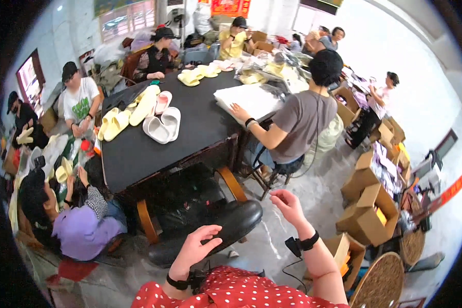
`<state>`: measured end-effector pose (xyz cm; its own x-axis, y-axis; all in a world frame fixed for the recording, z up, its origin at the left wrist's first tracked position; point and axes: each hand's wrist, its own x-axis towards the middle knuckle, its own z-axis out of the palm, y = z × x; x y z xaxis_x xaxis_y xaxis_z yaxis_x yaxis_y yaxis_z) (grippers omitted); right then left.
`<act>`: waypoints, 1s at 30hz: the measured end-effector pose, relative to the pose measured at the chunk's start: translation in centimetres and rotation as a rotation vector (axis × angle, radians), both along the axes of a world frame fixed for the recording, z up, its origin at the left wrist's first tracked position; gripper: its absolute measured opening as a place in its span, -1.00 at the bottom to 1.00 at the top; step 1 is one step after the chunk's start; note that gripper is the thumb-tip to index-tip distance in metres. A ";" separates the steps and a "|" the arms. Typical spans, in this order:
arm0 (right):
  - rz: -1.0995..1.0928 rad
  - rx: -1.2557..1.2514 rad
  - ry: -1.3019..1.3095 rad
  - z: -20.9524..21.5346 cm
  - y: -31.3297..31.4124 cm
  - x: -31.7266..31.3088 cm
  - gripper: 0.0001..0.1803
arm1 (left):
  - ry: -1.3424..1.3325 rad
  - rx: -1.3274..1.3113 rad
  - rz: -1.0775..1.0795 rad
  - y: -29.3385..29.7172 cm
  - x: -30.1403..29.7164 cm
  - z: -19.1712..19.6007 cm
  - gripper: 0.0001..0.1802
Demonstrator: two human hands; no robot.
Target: The recorder is packaging pairs of yellow and white sandals into plastic bags and then placing them into a large sack in a workshop environment.
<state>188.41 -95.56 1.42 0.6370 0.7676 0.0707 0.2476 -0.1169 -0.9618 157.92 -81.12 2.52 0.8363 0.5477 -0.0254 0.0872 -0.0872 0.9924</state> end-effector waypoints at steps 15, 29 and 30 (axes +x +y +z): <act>0.222 -0.102 0.529 -9.2 28.1 18.9 -0.57 | 0.289 -0.028 0.729 -1.4 4.1 -0.9 -0.58; -0.282 -0.279 0.674 -19.8 40.3 33.3 0.02 | 0.379 -0.241 1.044 -2.9 17.5 1.1 -0.57; -0.246 -0.261 0.762 -17.4 40.0 32.8 0.02 | 0.394 -0.262 1.025 -2.8 18.4 1.5 -0.56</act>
